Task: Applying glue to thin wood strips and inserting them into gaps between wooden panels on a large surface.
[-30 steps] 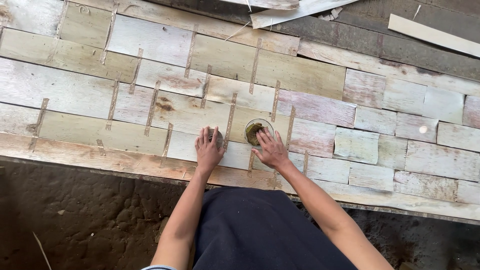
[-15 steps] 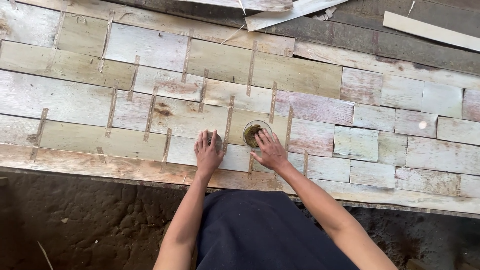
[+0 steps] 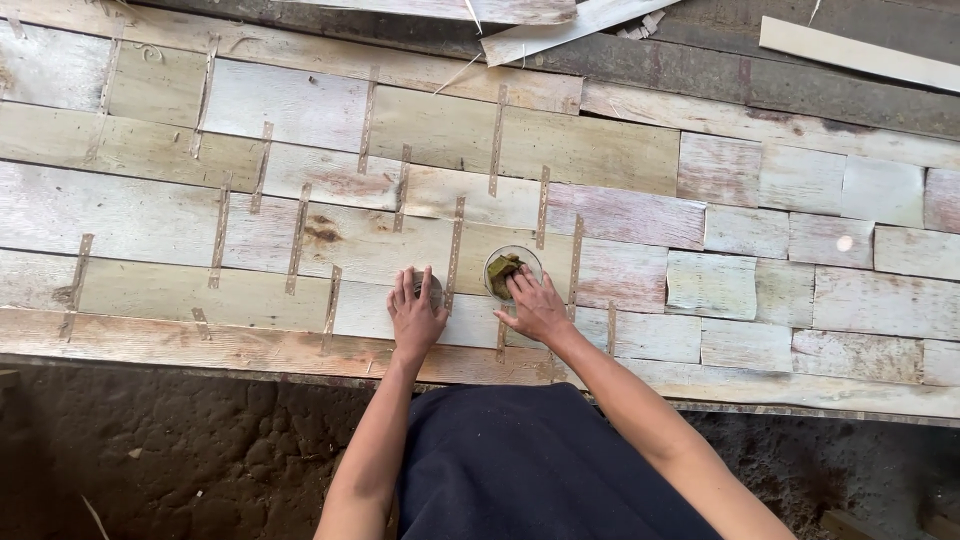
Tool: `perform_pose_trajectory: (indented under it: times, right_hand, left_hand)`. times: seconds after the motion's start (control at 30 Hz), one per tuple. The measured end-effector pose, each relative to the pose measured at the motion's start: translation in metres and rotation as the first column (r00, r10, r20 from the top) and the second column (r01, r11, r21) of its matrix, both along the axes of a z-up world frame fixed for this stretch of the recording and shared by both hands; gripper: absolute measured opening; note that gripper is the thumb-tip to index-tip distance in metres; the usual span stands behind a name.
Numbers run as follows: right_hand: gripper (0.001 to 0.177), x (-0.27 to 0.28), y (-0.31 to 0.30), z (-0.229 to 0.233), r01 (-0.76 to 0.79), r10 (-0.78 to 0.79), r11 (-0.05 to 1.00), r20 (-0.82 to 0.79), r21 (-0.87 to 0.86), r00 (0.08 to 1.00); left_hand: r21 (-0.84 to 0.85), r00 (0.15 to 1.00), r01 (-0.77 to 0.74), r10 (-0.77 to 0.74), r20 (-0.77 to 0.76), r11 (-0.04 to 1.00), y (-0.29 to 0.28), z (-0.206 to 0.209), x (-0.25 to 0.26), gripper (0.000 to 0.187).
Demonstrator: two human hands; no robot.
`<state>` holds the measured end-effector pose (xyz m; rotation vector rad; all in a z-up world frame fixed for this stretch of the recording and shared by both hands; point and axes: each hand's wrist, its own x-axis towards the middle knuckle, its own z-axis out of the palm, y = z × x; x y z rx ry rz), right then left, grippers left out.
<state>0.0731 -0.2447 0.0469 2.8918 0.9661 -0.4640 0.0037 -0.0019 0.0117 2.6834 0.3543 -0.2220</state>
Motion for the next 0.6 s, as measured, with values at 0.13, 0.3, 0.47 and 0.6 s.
perform_pose_trajectory:
  times: [0.13,0.3,0.47,0.6]
  right_hand:
    - [0.074,0.003,0.004,0.0,0.026,-0.026,1.0,-0.072,-0.001,0.997]
    - [0.066,0.007,0.004,0.024,0.06,-0.057,0.998,-0.184,0.008,0.981]
    - [0.063,0.01,0.004,0.041,0.13,-0.109,0.988,-0.211,0.087,0.971]
    - [0.048,0.021,-0.011,0.011,0.179,-0.146,0.931,-0.125,0.318,0.981]
  left_hand:
    - [0.007,1.0,0.004,-0.004,-0.013,1.0,0.001,-0.001,0.0,0.094]
    - [-0.02,1.0,0.005,-0.005,-0.009,1.0,0.002,-0.005,0.0,0.094]
    - [-0.019,1.0,0.007,-0.007,0.001,1.0,0.003,-0.003,0.0,0.093]
    - [-0.026,1.0,0.013,-0.013,0.014,1.0,0.004,-0.007,-0.003,0.093]
